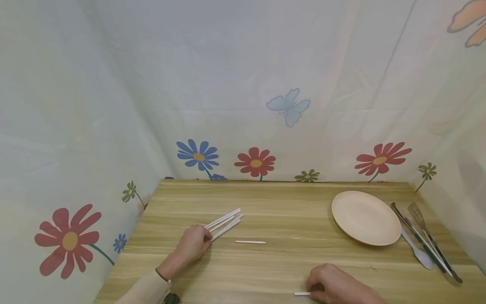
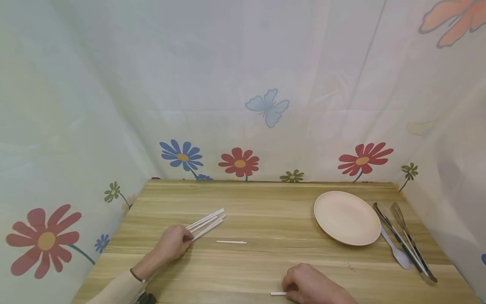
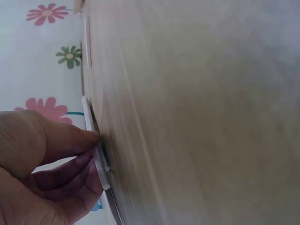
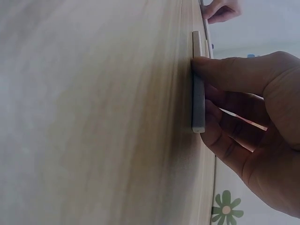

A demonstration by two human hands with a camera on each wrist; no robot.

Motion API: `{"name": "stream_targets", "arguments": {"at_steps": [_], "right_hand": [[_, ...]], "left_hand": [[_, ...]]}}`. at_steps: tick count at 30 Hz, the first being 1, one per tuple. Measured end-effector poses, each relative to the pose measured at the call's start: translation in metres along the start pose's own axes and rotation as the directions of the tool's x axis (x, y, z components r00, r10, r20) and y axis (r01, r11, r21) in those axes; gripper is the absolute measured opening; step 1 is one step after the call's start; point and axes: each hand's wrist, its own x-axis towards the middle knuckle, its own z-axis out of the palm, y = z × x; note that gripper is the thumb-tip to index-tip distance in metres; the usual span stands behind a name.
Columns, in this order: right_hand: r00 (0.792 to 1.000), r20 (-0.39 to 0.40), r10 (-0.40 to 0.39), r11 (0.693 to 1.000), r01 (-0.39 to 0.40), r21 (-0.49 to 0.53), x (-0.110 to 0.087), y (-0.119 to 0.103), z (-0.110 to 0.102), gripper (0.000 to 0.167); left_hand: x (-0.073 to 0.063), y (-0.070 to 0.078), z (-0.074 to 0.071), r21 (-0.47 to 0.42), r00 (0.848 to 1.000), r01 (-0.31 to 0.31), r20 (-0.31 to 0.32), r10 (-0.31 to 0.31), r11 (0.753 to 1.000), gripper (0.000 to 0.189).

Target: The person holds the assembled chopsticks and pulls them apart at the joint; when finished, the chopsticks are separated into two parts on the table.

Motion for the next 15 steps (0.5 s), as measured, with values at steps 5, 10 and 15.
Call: {"name": "stream_targets", "arguments": {"at_steps": [5,10,15], "right_hand": [[1.0,0.003,-0.019,1.0,0.019,-0.024,0.0009,0.0008,0.0,0.012],[1.0,0.012,-0.012,1.0,0.012,-0.013,0.0007,0.0007,-0.0001,0.012],[1.0,0.009,-0.018,1.0,0.018,-0.008,0.0001,0.0006,-0.0009,0.013]], "left_hand": [[0.0004,-0.0005,-0.0012,0.019,0.999,-0.035,-0.019,0.035,0.999,0.005],[-0.0003,0.0,-0.0017,0.022,0.999,-0.037,-0.027,0.038,0.999,0.004],[-0.001,0.0009,-0.002,0.01,0.998,-0.031,-0.049,0.032,0.999,0.006]]}}
